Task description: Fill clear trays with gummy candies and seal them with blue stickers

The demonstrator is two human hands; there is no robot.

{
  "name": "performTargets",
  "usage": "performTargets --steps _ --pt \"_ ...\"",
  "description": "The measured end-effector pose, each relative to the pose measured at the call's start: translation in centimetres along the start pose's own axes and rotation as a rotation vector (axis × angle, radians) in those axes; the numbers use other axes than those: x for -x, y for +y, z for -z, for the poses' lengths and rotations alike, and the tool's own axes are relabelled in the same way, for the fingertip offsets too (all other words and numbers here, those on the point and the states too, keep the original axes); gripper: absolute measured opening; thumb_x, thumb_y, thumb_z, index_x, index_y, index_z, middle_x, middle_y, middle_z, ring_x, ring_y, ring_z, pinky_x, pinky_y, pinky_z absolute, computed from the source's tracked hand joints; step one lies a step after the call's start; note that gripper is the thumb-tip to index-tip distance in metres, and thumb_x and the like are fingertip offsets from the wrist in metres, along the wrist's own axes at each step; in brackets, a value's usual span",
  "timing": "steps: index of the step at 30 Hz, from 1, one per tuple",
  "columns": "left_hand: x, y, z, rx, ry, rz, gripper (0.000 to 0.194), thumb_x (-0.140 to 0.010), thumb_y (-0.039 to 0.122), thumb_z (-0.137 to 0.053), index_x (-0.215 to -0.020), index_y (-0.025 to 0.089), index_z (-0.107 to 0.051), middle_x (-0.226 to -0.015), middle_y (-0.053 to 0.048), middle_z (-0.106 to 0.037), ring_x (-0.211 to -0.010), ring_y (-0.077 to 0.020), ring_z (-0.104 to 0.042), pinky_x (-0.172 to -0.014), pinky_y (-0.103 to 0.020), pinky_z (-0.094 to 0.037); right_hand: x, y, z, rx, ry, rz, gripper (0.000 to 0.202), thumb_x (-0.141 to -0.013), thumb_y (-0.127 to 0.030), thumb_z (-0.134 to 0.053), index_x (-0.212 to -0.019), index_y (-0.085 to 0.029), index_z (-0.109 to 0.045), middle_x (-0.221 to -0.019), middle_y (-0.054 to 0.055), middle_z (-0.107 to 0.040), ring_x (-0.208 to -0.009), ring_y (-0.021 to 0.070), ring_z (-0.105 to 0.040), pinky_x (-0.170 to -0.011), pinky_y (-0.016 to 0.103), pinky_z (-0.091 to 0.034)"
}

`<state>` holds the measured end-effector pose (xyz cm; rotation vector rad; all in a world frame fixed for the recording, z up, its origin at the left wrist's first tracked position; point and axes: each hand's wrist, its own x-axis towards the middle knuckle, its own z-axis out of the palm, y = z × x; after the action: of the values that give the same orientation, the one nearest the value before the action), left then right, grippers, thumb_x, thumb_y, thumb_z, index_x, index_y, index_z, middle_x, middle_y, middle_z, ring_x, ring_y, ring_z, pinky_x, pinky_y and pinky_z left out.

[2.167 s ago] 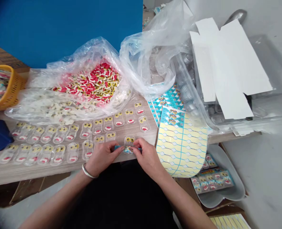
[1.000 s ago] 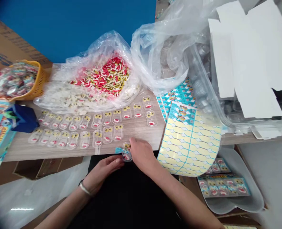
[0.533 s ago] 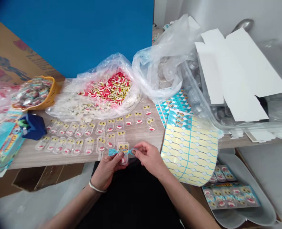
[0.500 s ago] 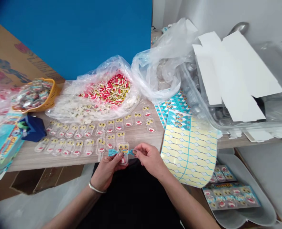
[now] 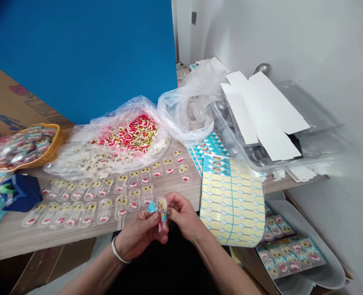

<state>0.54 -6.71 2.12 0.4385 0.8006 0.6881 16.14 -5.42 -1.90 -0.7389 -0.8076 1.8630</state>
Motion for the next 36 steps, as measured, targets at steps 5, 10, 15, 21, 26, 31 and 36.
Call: performTargets --steps 5,10,15,21,26,31,36 --pt "-0.1 0.5 0.5 -0.090 -0.048 0.109 0.034 -0.072 0.044 -0.080 -0.080 0.012 -0.073 -0.070 -0.008 -0.073 -0.055 -0.0149 -0.068 -0.055 -0.024 -0.056 -0.4 -0.4 0.2 -0.050 -0.131 -0.138 0.050 -0.064 -0.054 -0.084 -0.090 -0.020 -0.059 -0.080 -0.001 -0.061 -0.064 0.0113 -0.054 -0.060 0.022 -0.042" --pt "-0.8 0.2 0.4 -0.155 0.073 0.019 0.035 -0.073 0.046 -0.078 -0.075 0.011 -0.073 -0.070 -0.007 -0.071 -0.059 -0.0137 -0.066 -0.059 -0.024 -0.055 -1.8 -0.2 1.1 0.087 -0.028 -0.173 0.039 -0.066 -0.045 -0.085 -0.079 -0.019 -0.059 -0.071 -0.005 -0.058 -0.062 0.0099 -0.050 -0.061 0.021 -0.040" --pt "-2.3 -0.5 -0.1 -0.206 0.328 -0.183 0.035 -0.070 0.048 -0.079 -0.072 0.013 -0.072 -0.068 -0.004 -0.070 -0.063 -0.0153 -0.065 -0.063 -0.027 -0.055 -1.5 -0.6 1.5 0.361 0.263 -0.056 0.026 -0.083 -0.045 -0.068 -0.087 -0.019 -0.066 -0.077 -0.001 -0.063 -0.071 0.0139 -0.055 -0.068 0.026 -0.043" --pt "-3.3 -0.1 0.2 -0.427 0.367 -0.254 0.037 -0.071 0.050 -0.076 -0.081 0.014 -0.076 -0.076 -0.007 -0.074 -0.071 -0.0212 -0.069 -0.072 -0.033 -0.057 0.2 -1.9 0.4 0.587 0.289 0.085 0.022 -0.089 -0.041 -0.062 -0.093 -0.020 -0.062 -0.085 0.002 -0.063 -0.080 0.0177 -0.056 -0.075 0.030 -0.044" --pt "-2.9 0.8 -0.3 -0.459 0.455 -0.365 0.036 -0.072 0.045 -0.077 -0.096 0.018 -0.069 -0.076 -0.002 -0.071 -0.069 -0.0180 -0.068 -0.067 -0.029 -0.055 0.3 -2.3 0.3 0.655 0.328 0.124 0.019 -0.090 -0.038 -0.060 -0.086 -0.020 -0.058 -0.078 0.000 -0.060 -0.075 0.0161 -0.053 -0.071 0.028 -0.043" --pt "-2.6 1.4 0.0 -0.239 0.454 -0.408 0.026 -0.071 0.036 -0.080 -0.079 0.016 -0.066 -0.070 0.001 -0.065 -0.063 -0.0107 -0.061 -0.065 -0.023 -0.050 0.5 -2.8 0.5 0.485 0.281 0.065 0.021 -0.089 -0.041 -0.062 -0.089 -0.021 -0.059 -0.082 0.000 -0.063 -0.076 0.0155 -0.056 -0.072 0.026 -0.044" --pt "-2.7 1.5 0.0 -0.026 0.263 -0.238 0.025 -0.071 0.033 -0.081 -0.080 0.013 -0.068 -0.072 -0.002 -0.066 -0.062 -0.0098 -0.059 -0.065 -0.023 -0.048 0.6 -2.2 0.1 0.241 0.249 0.036 0.024 -0.085 -0.043 -0.068 -0.091 -0.022 -0.061 -0.088 0.001 -0.066 -0.079 0.0163 -0.059 -0.076 0.028 -0.047"
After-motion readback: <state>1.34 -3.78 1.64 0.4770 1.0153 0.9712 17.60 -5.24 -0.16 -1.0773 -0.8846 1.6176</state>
